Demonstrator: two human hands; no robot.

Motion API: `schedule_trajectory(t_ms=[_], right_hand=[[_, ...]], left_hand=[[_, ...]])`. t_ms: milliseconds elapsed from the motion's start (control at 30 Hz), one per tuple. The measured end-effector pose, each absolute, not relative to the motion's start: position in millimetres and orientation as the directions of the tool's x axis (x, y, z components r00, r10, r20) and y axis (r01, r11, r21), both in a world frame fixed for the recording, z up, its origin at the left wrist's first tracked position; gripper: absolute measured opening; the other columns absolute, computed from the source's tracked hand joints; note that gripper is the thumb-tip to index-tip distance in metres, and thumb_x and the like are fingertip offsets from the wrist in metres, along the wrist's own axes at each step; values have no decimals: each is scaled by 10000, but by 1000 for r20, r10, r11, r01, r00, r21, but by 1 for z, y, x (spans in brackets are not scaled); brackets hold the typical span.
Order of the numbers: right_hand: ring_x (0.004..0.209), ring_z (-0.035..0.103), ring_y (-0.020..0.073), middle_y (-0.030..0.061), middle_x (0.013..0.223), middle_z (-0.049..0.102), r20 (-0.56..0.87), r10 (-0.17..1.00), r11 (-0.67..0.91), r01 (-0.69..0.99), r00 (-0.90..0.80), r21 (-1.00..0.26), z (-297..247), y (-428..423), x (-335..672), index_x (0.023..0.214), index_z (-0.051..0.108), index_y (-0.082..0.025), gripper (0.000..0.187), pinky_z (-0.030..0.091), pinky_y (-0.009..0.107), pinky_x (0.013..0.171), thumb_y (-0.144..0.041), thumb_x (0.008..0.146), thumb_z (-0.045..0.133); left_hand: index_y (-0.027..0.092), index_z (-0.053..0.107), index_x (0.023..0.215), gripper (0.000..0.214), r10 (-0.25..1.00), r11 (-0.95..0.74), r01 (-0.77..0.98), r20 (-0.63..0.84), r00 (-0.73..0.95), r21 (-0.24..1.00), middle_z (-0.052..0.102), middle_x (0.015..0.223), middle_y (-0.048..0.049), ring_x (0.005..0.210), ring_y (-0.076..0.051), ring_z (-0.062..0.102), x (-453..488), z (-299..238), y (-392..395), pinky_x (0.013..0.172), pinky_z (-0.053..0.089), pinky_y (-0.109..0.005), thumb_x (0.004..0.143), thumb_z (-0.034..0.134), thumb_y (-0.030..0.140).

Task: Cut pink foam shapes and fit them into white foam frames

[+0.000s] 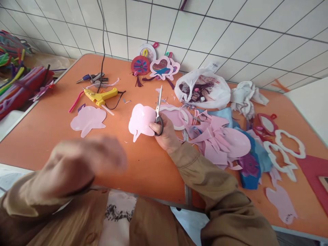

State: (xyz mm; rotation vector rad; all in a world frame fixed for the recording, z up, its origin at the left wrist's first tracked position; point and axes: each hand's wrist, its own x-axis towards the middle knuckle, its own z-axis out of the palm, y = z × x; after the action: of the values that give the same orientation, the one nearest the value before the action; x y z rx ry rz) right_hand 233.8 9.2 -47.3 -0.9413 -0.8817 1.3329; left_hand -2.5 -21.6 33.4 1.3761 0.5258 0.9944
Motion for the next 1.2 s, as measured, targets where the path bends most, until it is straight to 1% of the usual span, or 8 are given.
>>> schedule_trajectory(t_ms=[67,167,233,333,433,633,900,1200], right_hand=[[689,615,164,-36,774,679,12,998,35,-347,69,-937,-43,9,237,877,674,-264,328,548,319,638,-339,640,888],[687,602,163,-34,778,673,53,996,71,-321,65,-944,-38,8,240,915,692,-258,356,528,318,639,-365,646,899],[691,601,159,-40,778,666,82,995,93,-306,48,-947,-36,7,241,967,700,-260,386,518,315,649,-376,656,897],[702,605,160,-40,781,666,112,993,114,-265,22,-957,-36,7,242,988,692,-262,414,508,314,653,-402,656,896],[664,586,161,-42,753,660,86,996,86,-239,10,-967,-34,7,243,970,689,-268,434,494,315,611,-409,629,919],[652,547,149,-46,725,613,55,996,68,-194,73,-979,-30,6,240,965,688,-269,507,484,306,584,-456,581,959],[665,579,116,-49,775,623,28,997,43,-210,76,-977,-25,-1,231,953,646,-248,458,534,261,556,-387,620,926],[533,549,74,-71,729,611,18,991,42,-174,132,-984,-22,-4,226,905,638,-228,388,495,252,512,-334,635,895]], left_hand=[[257,807,1041,313,924,-79,-172,137,357,982,779,1183,-94,1187,-313,671,2,31,3,999,535,-432,922,704,527],[213,757,1164,450,977,38,-98,-16,214,994,735,1321,-107,1306,-339,609,11,17,37,1093,470,-445,824,820,501],[202,719,1233,614,914,261,-75,-221,341,963,769,1219,-132,1183,-333,686,15,4,54,1014,519,-467,756,858,563],[160,769,1080,685,734,464,-43,-356,579,885,800,945,-135,875,-305,748,17,-11,67,813,582,-438,631,891,663],[153,807,923,564,701,483,-74,-334,630,873,802,881,-123,802,-280,744,18,-16,67,742,583,-390,594,938,592],[145,823,818,396,734,511,-122,-358,578,851,818,864,-112,801,-251,753,23,-12,61,832,601,-384,553,1000,379],[153,818,838,386,836,444,-226,-309,453,867,824,912,-96,816,-247,761,24,-16,57,800,606,-357,556,998,344],[158,814,858,370,836,438,-277,-274,476,855,815,912,-114,946,-312,775,24,-23,54,897,608,-416,635,952,420]])
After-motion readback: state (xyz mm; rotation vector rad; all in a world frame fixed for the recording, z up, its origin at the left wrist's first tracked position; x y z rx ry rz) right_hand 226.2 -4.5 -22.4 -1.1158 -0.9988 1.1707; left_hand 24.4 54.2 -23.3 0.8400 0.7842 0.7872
